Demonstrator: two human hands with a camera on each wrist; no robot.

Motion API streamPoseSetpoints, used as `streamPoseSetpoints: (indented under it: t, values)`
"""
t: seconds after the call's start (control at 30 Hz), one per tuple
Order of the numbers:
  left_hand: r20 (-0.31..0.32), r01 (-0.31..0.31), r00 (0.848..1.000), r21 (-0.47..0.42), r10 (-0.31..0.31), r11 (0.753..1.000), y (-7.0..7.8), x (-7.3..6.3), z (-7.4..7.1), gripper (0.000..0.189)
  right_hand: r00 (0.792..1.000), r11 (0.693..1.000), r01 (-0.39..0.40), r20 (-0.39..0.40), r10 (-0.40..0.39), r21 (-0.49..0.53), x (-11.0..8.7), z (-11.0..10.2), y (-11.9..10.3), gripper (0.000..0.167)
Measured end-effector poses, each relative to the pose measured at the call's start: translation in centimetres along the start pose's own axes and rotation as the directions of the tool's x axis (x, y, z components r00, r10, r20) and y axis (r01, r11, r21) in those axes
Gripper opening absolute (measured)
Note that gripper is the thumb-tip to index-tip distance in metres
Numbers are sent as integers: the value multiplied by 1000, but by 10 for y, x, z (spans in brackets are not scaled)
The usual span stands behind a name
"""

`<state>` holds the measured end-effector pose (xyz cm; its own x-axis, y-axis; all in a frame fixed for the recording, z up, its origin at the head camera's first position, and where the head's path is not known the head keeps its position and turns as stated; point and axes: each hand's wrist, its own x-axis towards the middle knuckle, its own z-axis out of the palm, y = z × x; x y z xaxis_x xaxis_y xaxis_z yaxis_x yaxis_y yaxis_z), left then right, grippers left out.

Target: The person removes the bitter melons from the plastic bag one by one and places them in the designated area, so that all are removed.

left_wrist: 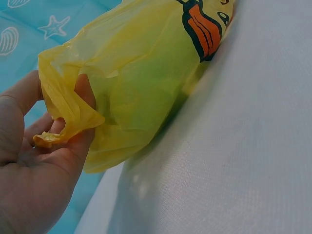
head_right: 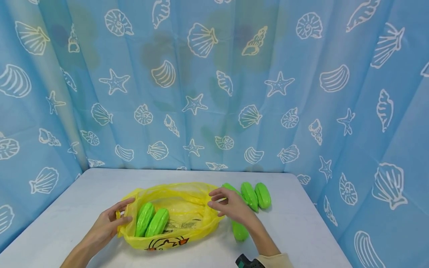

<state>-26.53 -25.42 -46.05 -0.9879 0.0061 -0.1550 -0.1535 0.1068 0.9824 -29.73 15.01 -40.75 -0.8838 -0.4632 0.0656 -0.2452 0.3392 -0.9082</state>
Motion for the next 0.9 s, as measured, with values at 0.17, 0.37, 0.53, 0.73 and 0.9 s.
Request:
streamPoseSetpoints:
  t: [0.17, 0.37, 0.53, 0.73, 0.9]
  values:
    - [0, -11, 1000, 8, 11, 1000, 3, -1, 0, 69, 1000, 1000, -5, -1, 5, -7, 1, 2, -4, 45]
    - [-2, -10, 1000, -3, 10, 1000, 4, -1, 0, 70, 1000, 1000, 20, 18, -20, -13, 3, 8, -6, 44]
    - [2, -11, 1000, -14, 11, 1000, 2, -2, -1, 70, 998, 999, 37, 45, -38, 3, 6, 16, -7, 43]
    - [10, -15, 1000, -20, 15, 1000, 1, -2, -1, 70, 997, 999, 23, 75, -25, 27, 12, 31, -13, 45]
    - [19, -14, 1000, -24, 15, 1000, 2, -2, -1, 69, 994, 999, -1, 107, -3, 42, 18, 43, -18, 48]
